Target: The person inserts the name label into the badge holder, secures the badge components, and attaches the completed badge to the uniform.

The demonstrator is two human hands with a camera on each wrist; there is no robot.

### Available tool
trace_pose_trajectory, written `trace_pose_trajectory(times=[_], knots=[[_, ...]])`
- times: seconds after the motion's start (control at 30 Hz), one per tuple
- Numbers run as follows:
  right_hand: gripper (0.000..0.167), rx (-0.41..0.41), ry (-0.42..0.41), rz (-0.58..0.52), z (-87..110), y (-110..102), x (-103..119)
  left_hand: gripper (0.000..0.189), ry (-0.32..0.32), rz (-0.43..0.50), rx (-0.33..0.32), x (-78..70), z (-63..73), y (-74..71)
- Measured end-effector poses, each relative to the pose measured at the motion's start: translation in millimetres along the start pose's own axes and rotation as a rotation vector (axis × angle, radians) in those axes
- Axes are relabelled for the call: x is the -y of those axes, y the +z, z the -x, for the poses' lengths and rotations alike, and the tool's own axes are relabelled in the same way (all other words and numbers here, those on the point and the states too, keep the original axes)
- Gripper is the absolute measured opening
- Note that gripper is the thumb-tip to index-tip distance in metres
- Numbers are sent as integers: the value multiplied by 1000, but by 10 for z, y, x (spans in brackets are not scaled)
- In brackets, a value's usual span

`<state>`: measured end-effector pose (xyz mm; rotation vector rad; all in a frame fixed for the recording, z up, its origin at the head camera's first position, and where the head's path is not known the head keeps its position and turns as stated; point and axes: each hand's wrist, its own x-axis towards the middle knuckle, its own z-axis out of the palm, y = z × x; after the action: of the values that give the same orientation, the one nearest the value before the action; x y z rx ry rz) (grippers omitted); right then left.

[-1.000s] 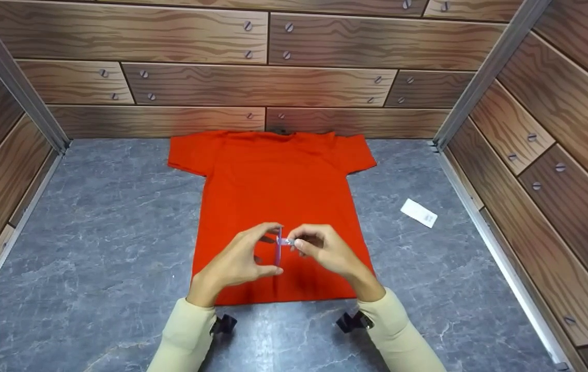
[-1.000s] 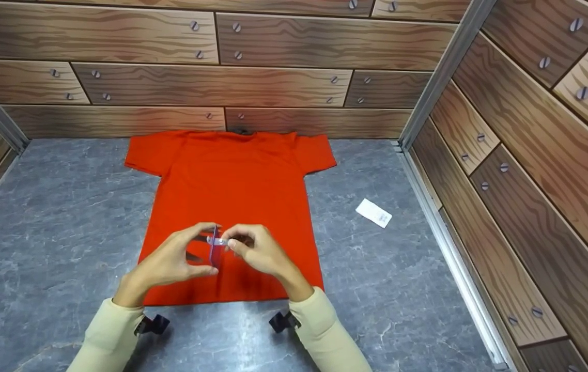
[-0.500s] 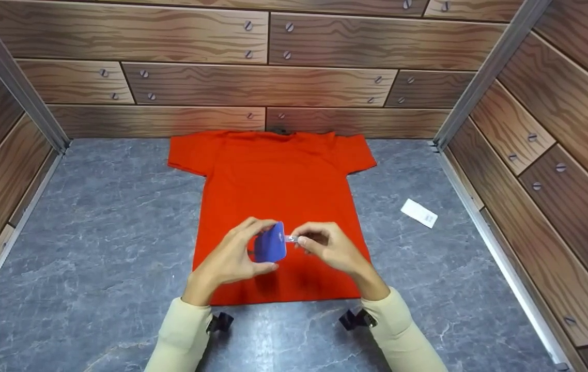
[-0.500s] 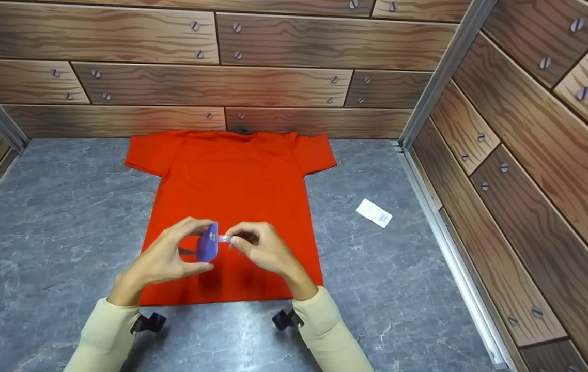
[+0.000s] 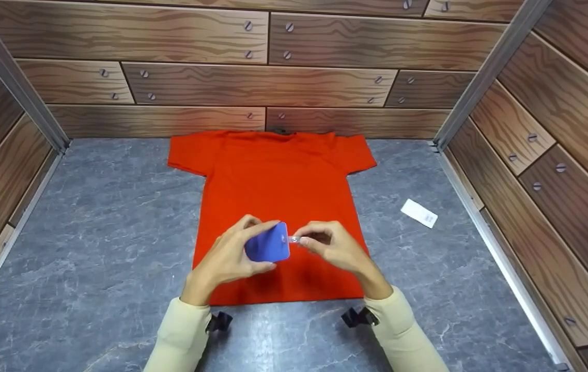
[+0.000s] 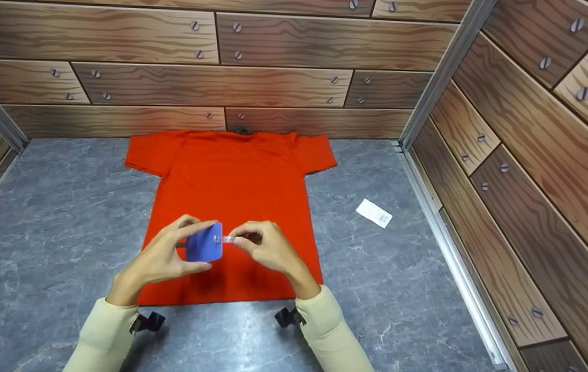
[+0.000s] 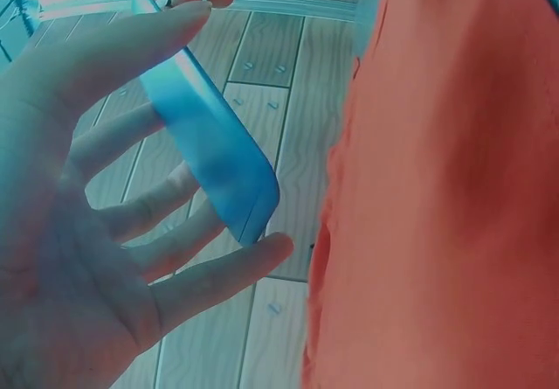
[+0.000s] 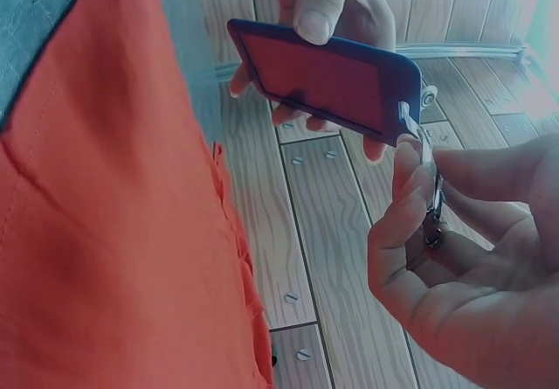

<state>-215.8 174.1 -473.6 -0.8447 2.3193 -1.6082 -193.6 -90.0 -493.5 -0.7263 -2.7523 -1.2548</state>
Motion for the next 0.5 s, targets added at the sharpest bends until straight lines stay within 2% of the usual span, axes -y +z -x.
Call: trace_pose_trajectory(times=[0.5], knots=[[15, -3, 15, 87, -1, -30, -7, 76, -14, -97, -12, -5, 4, -25]])
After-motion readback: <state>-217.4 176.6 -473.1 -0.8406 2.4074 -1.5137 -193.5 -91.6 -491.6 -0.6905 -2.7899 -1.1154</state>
